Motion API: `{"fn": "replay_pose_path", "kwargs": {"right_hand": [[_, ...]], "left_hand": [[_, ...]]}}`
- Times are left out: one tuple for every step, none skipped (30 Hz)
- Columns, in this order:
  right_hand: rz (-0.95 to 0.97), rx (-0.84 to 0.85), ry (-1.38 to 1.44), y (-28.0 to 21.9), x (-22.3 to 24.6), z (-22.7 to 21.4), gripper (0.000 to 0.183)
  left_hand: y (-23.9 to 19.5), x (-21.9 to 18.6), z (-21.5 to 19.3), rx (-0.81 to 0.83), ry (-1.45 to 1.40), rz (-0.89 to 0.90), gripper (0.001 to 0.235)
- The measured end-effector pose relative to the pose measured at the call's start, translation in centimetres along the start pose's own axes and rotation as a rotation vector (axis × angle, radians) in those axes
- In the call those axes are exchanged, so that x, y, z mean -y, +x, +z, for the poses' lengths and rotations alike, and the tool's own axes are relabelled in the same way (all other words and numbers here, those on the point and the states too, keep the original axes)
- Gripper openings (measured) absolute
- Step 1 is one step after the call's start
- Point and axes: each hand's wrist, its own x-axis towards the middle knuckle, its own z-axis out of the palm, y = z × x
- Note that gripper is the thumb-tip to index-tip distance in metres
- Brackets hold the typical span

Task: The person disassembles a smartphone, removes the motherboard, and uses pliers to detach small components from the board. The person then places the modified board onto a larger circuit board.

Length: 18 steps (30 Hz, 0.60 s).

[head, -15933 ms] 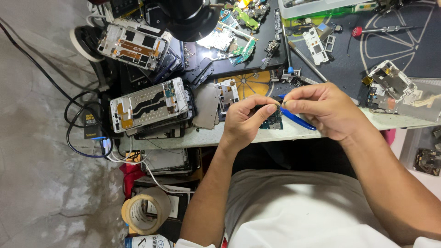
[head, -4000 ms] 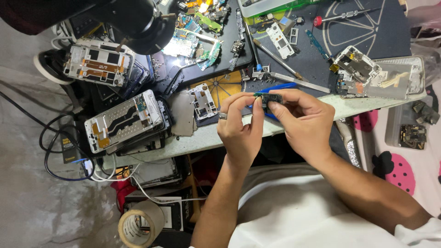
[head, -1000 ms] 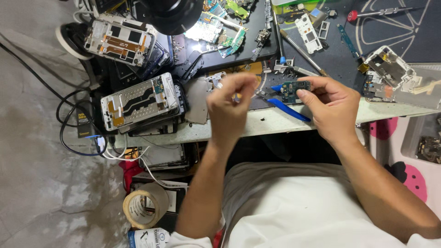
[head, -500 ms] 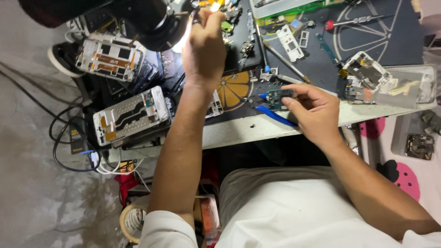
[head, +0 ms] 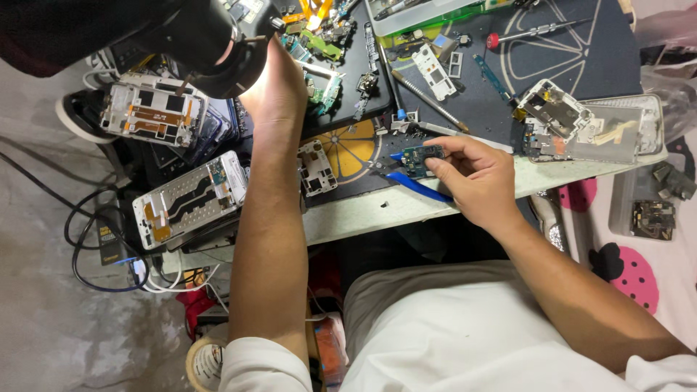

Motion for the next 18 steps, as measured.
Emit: {"fn": "replay_pose_path", "kwargs": {"right_hand": [[-0.009, 0.004, 0.001, 0.0, 0.0, 0.0, 0.023], [-0.003, 0.0, -0.011, 0.0, 0.0, -0.1, 0.023], [0.004, -0.003, -0.023, 0.0, -0.1, -0.1, 0.022], [0.009, -0.005, -0.035, 0.0, -0.1, -0.1, 0.022], [0.002, -0.006, -0.036, 0.0, -0.1, -0.1, 0.022], [-0.006, -0.005, -0.036, 0.0, -0.1, -0.1, 0.022], [-0.013, -0.004, -0.036, 0.0, -0.1, -0.1, 0.022], [-0.013, -0.002, -0.029, 0.0, -0.1, -0.1, 0.023], [-0.012, 0.0, -0.022, 0.0, -0.1, -0.1, 0.023], [-0.012, 0.001, -0.015, 0.0, 0.0, -0.1, 0.023], [-0.01, -0.002, -0.012, 0.0, 0.0, -0.1, 0.023], [-0.006, -0.004, -0.009, 0.0, -0.1, -0.1, 0.022], [-0.002, -0.006, -0.006, -0.1, -0.1, -0.1, 0.022], [0.0, -0.007, -0.007, -0.1, -0.1, -0.1, 0.022], [0.002, -0.009, -0.008, -0.1, 0.0, -0.1, 0.022], [0.003, -0.008, -0.005, -0.1, 0.0, 0.0, 0.022], [-0.007, -0.007, -0.003, -0.1, 0.0, 0.1, 0.022], [-0.015, -0.007, -0.005, -0.1, 0.0, 0.0, 0.022]], "left_hand": [[0.2, 0.2, -0.1, -0.066, 0.169, 0.154, 0.021], [0.2, 0.2, -0.4, -0.132, 0.338, 0.307, 0.015], [0.1, -0.1, -0.8, -0.2, 0.506, 0.459, 0.014], [-0.1, -0.7, -1.3, -0.089, 0.467, 0.371, 0.013], [-0.5, -1.5, -1.8, 0.02, 0.427, 0.282, 0.014], [-1.0, -2.5, -2.4, 0.128, 0.386, 0.192, 0.017], [-1.3, -3.7, -3.0, 0.215, 0.339, 0.061, 0.019], [-1.7, -5.1, -3.4, 0.301, 0.289, -0.069, 0.021], [-2.4, -6.4, -4.0, 0.388, 0.239, -0.199, 0.023], [-3.3, -7.5, -4.7, 0.238, 0.252, 0.012, 0.019], [-4.2, -8.6, -5.3, 0.089, 0.262, 0.224, 0.021], [-5.0, -9.5, -6.0, -0.057, 0.27, 0.436, 0.028], [-5.9, -10.2, -6.5, -0.106, 0.247, 0.512, 0.024], [-7.0, -10.8, -7.1, -0.154, 0.224, 0.588, 0.021], [-8.3, -11.3, -7.5, -0.203, 0.2, 0.664, 0.019], [-9.4, -11.7, -8.0, -0.157, 0.084, 0.578, 0.014], [-10.4, -12.0, -8.3, -0.112, -0.032, 0.491, 0.015], [-11.6, -12.3, -8.5, -0.065, -0.15, 0.402, 0.02]]}}
